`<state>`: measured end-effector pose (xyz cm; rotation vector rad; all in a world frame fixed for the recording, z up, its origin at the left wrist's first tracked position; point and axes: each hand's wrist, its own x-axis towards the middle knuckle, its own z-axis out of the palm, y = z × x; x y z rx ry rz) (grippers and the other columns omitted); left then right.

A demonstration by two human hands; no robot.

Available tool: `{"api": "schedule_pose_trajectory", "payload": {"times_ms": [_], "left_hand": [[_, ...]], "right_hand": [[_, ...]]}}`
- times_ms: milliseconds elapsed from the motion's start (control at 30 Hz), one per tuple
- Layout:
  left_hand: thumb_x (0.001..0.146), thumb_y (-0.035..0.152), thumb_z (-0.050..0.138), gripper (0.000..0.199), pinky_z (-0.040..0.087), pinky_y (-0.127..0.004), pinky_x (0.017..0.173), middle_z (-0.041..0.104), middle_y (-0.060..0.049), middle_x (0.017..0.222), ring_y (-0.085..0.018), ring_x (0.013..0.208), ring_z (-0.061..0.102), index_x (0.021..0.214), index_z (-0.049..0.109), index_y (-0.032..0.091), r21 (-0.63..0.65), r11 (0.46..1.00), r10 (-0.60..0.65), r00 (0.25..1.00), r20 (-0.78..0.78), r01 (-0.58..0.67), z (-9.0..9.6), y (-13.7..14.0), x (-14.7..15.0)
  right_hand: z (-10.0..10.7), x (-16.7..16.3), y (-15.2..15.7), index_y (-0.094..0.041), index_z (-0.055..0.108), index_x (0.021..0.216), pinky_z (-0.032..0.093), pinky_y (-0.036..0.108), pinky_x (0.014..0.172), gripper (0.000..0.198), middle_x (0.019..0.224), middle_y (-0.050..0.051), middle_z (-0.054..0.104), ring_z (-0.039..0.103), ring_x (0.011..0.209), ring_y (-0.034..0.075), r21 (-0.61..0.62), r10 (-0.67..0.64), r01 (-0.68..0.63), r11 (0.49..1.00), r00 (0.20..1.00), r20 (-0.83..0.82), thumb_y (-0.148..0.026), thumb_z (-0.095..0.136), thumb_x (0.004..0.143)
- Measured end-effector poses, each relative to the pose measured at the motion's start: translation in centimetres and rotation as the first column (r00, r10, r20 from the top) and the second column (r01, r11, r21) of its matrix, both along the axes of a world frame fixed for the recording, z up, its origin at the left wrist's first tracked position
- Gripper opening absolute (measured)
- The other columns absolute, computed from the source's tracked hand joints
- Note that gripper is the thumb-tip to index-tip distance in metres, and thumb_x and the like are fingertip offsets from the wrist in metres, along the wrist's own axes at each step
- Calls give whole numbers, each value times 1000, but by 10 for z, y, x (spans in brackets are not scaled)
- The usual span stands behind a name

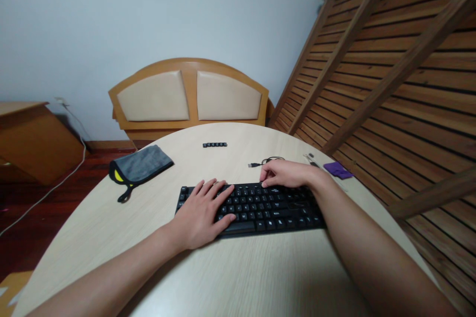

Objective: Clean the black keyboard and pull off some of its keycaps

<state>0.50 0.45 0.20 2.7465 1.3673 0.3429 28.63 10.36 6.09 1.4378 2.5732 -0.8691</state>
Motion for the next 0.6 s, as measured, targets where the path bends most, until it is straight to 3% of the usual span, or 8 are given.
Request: {"api": "schedule_pose_trajectory", "payload": {"times_ms": [600], "left_hand": [[99, 61, 43, 65, 25, -60, 120, 44, -10, 156, -35, 145, 36, 153, 40, 24, -13, 1000, 16, 999, -33, -17, 4, -1, 2]], "right_hand": [[-2, 0, 2, -19, 79, 88, 49, 28, 72, 20, 88, 5, 78, 70, 85, 23, -4, -54, 53, 999, 998, -33, -34, 75, 75]]}}
